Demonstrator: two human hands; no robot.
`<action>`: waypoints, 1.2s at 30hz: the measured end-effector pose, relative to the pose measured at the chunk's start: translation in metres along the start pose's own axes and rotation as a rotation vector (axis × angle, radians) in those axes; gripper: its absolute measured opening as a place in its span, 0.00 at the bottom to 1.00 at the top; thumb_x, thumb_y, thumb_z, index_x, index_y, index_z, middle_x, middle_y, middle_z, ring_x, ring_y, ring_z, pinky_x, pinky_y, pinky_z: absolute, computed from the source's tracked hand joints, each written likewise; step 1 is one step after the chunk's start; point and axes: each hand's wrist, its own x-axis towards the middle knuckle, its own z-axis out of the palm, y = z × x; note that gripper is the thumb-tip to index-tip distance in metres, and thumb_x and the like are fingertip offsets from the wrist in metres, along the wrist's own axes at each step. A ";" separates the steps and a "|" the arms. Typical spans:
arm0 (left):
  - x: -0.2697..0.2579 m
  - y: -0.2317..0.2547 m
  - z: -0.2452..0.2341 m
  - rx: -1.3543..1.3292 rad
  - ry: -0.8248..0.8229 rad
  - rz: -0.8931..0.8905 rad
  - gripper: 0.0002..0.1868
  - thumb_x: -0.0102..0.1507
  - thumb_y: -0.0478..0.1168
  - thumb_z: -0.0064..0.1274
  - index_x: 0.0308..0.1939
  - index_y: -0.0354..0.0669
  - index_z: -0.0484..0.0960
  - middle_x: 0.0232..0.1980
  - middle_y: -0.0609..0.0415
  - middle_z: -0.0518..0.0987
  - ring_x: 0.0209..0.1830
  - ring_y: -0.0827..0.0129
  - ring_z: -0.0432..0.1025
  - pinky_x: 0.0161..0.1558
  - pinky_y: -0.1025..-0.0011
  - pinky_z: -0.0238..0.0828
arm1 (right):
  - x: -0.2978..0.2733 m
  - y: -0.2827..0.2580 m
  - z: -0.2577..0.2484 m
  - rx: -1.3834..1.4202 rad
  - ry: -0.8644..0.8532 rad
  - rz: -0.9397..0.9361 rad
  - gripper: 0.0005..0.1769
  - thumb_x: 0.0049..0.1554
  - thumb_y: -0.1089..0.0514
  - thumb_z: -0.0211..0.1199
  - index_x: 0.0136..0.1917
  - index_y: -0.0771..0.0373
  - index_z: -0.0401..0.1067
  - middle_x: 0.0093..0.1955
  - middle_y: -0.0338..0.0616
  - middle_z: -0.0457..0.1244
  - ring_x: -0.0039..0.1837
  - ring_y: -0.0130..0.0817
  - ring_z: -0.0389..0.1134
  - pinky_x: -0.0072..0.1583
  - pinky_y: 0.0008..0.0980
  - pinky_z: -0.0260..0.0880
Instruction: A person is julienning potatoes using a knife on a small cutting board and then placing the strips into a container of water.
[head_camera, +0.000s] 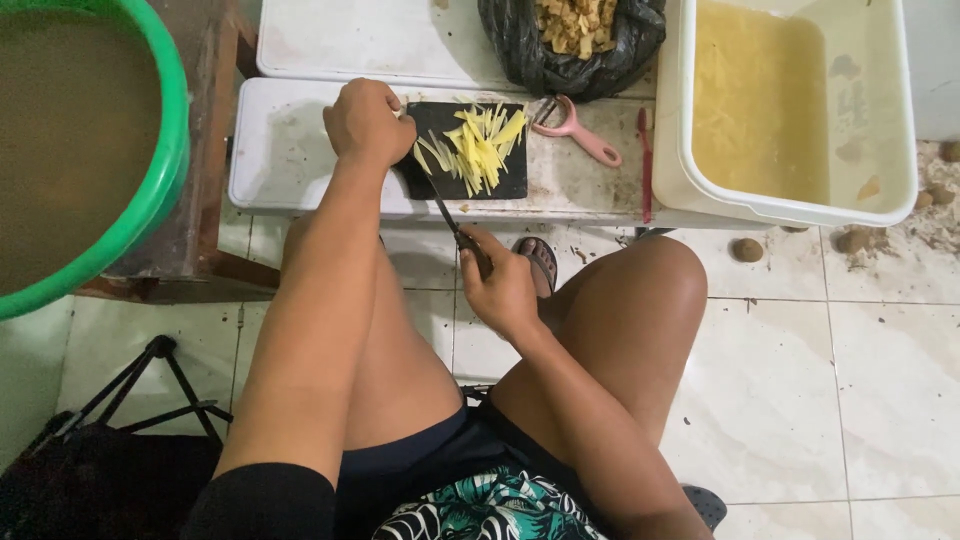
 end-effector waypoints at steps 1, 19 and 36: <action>-0.002 0.000 -0.002 0.001 -0.004 0.005 0.06 0.58 0.46 0.64 0.36 0.55 0.86 0.33 0.60 0.83 0.35 0.54 0.77 0.52 0.57 0.65 | 0.003 0.004 0.002 0.001 0.005 0.004 0.21 0.62 0.53 0.54 0.68 0.53 0.74 0.29 0.36 0.67 0.29 0.26 0.59 0.35 0.30 0.58; -0.025 0.017 -0.032 -0.176 -0.008 0.356 0.18 0.56 0.48 0.71 0.47 0.47 0.90 0.47 0.54 0.86 0.45 0.55 0.79 0.43 0.53 0.78 | 0.018 0.014 -0.006 -0.233 0.167 -0.119 0.20 0.58 0.55 0.61 0.64 0.48 0.78 0.42 0.35 0.72 0.38 0.34 0.69 0.37 0.37 0.65; -0.015 0.027 -0.014 0.106 -0.114 0.252 0.33 0.56 0.63 0.69 0.60 0.54 0.82 0.61 0.50 0.74 0.60 0.50 0.68 0.57 0.44 0.62 | 0.022 0.026 0.002 -0.532 0.405 -0.372 0.18 0.61 0.59 0.64 0.64 0.43 0.78 0.45 0.35 0.63 0.38 0.37 0.64 0.26 0.37 0.55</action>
